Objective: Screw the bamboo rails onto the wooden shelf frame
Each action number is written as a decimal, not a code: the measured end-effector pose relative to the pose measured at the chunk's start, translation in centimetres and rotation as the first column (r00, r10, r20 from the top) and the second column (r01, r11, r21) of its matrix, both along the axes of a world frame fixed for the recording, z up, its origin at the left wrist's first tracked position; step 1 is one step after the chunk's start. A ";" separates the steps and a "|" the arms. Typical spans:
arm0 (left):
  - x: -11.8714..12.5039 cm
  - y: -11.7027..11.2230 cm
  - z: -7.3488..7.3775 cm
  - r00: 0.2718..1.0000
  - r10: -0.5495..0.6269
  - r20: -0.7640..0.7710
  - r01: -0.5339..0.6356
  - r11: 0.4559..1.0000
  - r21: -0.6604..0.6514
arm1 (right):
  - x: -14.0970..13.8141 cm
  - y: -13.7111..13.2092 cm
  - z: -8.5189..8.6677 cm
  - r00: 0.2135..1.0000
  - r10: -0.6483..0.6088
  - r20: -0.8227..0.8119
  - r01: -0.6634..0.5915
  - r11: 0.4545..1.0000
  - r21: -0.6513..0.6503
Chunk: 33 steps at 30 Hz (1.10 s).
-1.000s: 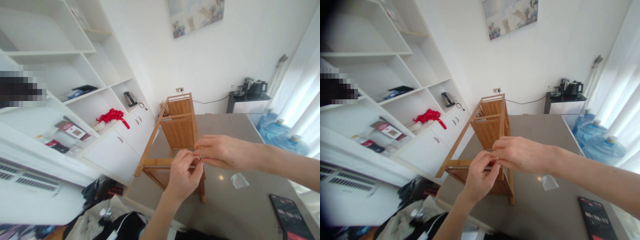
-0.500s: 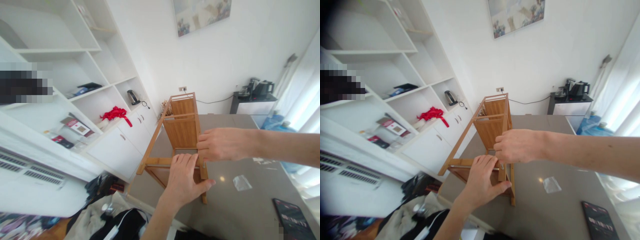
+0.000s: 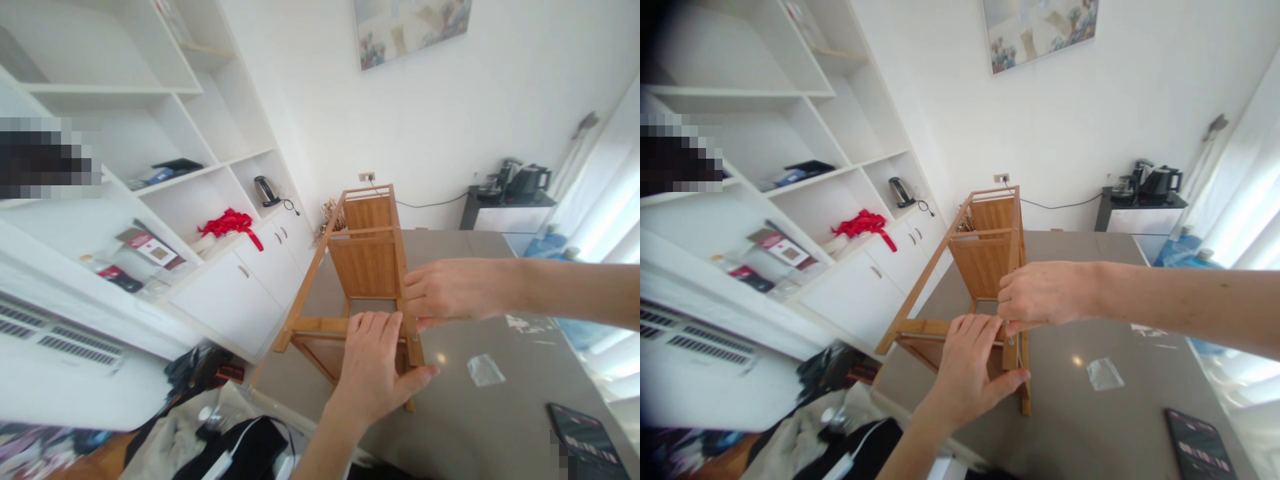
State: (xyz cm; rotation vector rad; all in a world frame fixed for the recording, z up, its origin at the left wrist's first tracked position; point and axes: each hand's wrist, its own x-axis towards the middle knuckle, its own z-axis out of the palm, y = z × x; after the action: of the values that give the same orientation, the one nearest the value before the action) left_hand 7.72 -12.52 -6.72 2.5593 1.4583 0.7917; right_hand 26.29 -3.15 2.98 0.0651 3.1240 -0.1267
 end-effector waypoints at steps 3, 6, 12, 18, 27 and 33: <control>-0.1 0.0 -0.1 1.000 0.001 0.011 -0.001 1.000 0.022 | 0.2 -0.1 -0.5 0.999 -0.032 -0.036 0.030 0.998 -0.051; -0.2 0.1 -0.3 1.000 -0.004 0.021 0.003 1.000 0.030 | 0.3 -0.8 -0.7 0.992 -0.127 -0.009 0.126 0.989 -0.080; -0.3 0.0 -0.4 1.000 -0.006 0.028 0.005 0.999 0.034 | 0.1 -2.6 -0.4 0.955 -0.297 0.018 0.297 0.949 -0.107; -0.4 -0.1 -0.6 1.000 -0.004 0.007 0.004 0.999 0.051 | 0.1 -3.8 -1.2 0.913 -0.407 -0.025 0.404 0.911 -0.087; -0.6 -0.4 -0.6 1.000 -0.020 0.004 0.019 0.995 0.100 | -0.6 -4.8 0.0 0.790 -0.611 0.041 0.598 0.754 -0.272; -0.6 -0.5 -0.5 1.000 -0.003 -0.021 0.005 0.996 0.093 | 0.3 -6.0 -3.5 0.534 -0.845 -0.036 0.529 0.367 -0.765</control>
State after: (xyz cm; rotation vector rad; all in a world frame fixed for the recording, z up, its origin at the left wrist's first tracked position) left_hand 7.10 -13.02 -7.26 2.6453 1.4547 0.8550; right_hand 26.58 -9.10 -0.51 1.6028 2.8513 -1.4777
